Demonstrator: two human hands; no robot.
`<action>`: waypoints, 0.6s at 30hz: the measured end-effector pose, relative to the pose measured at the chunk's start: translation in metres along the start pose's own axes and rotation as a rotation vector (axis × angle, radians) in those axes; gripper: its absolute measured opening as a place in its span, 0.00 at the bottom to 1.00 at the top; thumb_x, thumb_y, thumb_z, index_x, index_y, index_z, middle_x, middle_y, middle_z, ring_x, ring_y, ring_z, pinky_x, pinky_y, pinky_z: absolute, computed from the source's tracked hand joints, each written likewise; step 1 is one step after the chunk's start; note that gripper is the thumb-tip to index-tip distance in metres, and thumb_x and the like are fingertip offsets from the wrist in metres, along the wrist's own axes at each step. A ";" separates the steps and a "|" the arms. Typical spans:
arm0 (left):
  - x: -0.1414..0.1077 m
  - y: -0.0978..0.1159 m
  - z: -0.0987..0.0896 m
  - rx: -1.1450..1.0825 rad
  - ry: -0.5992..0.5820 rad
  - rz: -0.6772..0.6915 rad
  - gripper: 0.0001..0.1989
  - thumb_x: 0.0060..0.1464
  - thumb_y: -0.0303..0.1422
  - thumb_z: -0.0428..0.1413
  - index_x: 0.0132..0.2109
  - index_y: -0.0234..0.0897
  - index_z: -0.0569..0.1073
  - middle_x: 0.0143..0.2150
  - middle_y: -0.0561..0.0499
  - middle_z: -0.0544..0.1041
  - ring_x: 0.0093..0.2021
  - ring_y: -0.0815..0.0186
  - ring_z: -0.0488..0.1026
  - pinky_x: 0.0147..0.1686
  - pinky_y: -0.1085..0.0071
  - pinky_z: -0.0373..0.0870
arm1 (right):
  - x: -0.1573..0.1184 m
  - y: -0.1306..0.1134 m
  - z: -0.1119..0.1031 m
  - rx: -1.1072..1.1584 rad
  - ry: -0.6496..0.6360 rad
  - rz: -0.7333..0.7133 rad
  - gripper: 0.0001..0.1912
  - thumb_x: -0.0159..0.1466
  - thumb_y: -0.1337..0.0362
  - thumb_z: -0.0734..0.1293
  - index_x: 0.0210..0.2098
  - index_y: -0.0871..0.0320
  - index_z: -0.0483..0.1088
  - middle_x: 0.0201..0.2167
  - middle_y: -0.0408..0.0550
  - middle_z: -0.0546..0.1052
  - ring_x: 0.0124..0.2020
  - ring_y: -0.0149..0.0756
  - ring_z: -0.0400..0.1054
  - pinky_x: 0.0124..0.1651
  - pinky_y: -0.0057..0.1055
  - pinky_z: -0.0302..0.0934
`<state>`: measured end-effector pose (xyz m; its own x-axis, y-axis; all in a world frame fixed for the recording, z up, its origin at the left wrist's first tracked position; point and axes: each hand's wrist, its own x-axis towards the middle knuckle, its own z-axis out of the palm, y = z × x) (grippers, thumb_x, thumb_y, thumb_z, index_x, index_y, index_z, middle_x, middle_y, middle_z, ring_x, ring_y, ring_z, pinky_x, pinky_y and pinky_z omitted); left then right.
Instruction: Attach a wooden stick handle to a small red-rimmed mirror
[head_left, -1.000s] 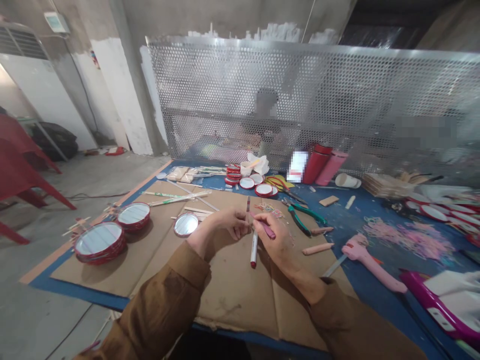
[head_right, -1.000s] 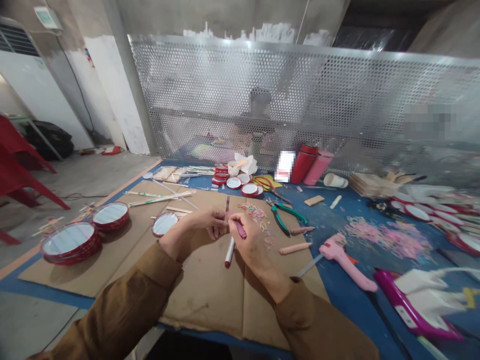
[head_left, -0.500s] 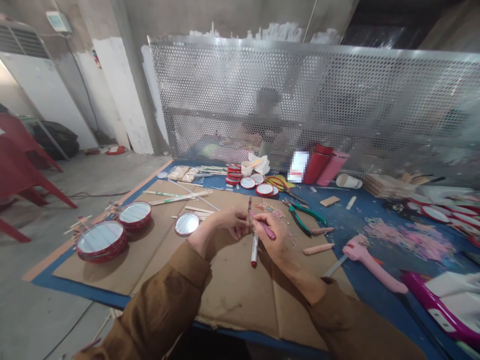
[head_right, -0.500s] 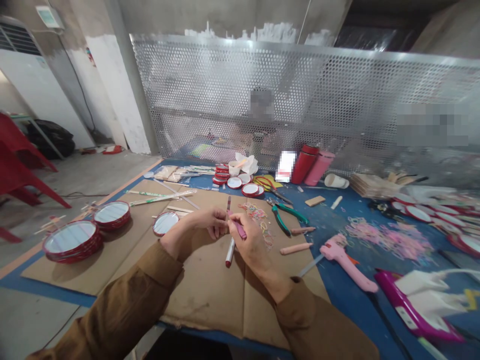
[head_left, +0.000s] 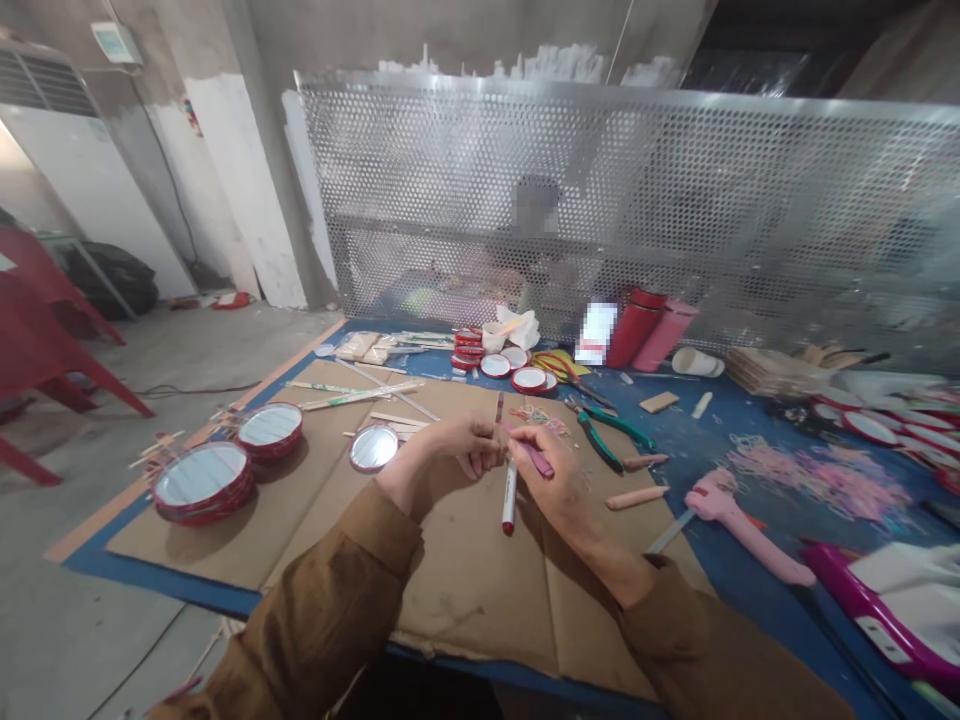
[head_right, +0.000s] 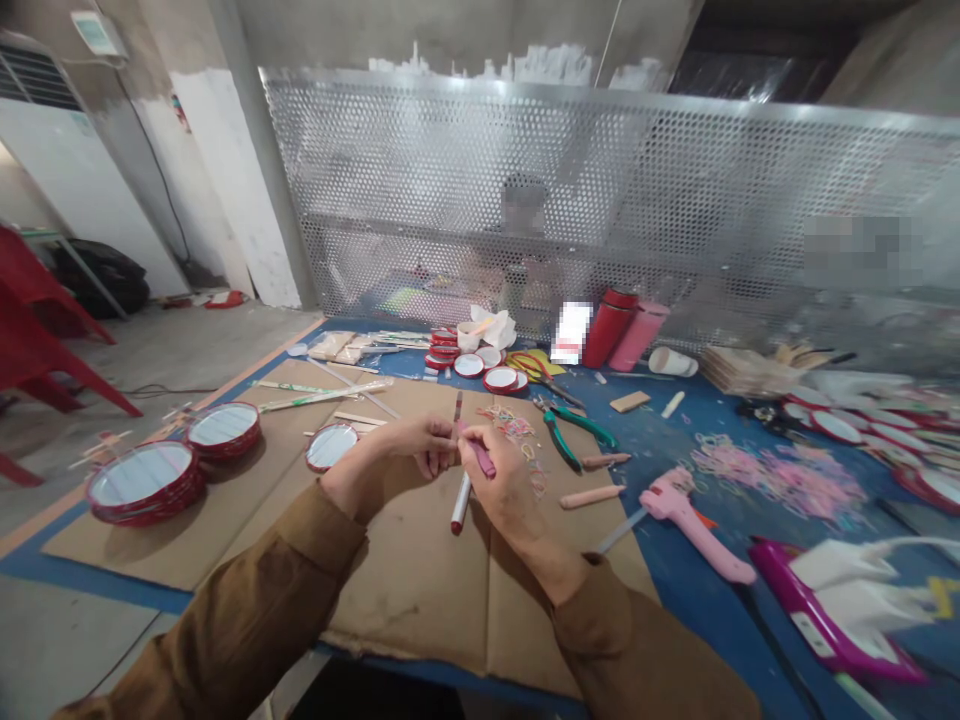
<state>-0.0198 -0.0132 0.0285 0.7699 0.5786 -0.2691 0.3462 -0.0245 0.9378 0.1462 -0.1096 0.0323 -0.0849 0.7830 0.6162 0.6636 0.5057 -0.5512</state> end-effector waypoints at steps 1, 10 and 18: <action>0.000 0.000 0.000 0.001 -0.001 0.002 0.13 0.51 0.40 0.58 0.31 0.33 0.69 0.20 0.53 0.70 0.22 0.68 0.71 0.25 0.71 0.70 | 0.000 0.000 0.000 0.004 0.010 -0.005 0.05 0.65 0.63 0.62 0.37 0.55 0.70 0.33 0.46 0.77 0.35 0.37 0.71 0.39 0.33 0.64; 0.003 -0.003 0.000 0.009 0.014 -0.003 0.17 0.47 0.44 0.60 0.30 0.33 0.69 0.21 0.52 0.70 0.22 0.67 0.71 0.24 0.71 0.70 | 0.003 0.000 -0.002 0.012 0.018 -0.018 0.05 0.65 0.63 0.62 0.37 0.55 0.70 0.34 0.47 0.78 0.36 0.37 0.71 0.40 0.33 0.65; 0.002 -0.003 -0.001 0.008 -0.004 0.015 0.17 0.48 0.45 0.60 0.31 0.33 0.69 0.21 0.51 0.71 0.23 0.66 0.71 0.25 0.69 0.69 | 0.002 0.000 -0.002 0.030 -0.015 0.001 0.05 0.65 0.63 0.62 0.38 0.55 0.70 0.34 0.47 0.78 0.35 0.38 0.71 0.39 0.34 0.65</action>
<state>-0.0193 -0.0111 0.0254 0.7773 0.5747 -0.2562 0.3392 -0.0399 0.9399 0.1475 -0.1087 0.0348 -0.0956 0.7890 0.6069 0.6408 0.5153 -0.5690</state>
